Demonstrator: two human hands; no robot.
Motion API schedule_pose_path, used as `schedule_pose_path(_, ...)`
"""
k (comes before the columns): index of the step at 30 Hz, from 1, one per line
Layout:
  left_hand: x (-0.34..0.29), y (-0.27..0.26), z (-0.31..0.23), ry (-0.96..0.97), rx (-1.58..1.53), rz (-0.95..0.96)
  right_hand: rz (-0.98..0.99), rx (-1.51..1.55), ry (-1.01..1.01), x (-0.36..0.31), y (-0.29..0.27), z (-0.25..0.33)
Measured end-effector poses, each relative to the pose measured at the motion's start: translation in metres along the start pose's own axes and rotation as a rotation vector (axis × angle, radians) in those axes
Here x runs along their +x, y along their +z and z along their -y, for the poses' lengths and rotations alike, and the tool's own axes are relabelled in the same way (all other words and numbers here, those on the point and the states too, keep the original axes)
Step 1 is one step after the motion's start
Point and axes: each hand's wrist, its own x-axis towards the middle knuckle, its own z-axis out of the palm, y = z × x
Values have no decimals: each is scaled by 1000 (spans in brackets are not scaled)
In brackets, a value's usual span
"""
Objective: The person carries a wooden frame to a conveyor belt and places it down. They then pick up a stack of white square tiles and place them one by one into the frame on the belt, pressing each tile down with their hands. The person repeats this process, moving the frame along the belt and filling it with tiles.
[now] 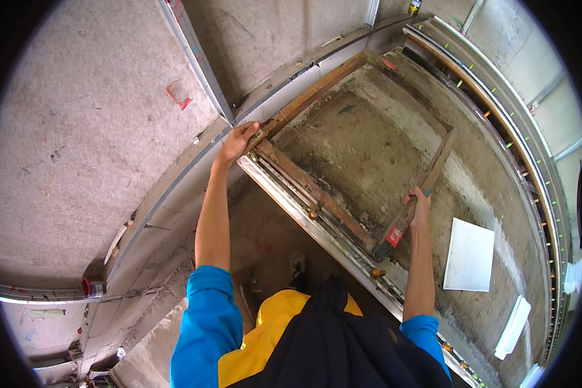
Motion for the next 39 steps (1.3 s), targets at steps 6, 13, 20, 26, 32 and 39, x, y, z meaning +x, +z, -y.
schedule_pose_path(6,7,6,20,22,-30,-58,31,-27,-8,0,4,-1)
schedule_pose_path(13,-4,10,28,19,-144,-22,-32,-175,-65,-4,7,-3)
schedule_pose_path(20,-2,11,34,33,33,-97,-89,-378,-76,-12,16,4)
schedule_pose_path(26,-1,11,31,-10,34,-138,-264,-1152,-264,-4,7,8)
schedule_pose_path(32,-6,14,23,29,132,-203,-131,-1606,-131,-23,29,50)
schedule_pose_path(39,-52,52,-45,543,650,-608,236,-1610,-803,-84,40,50)
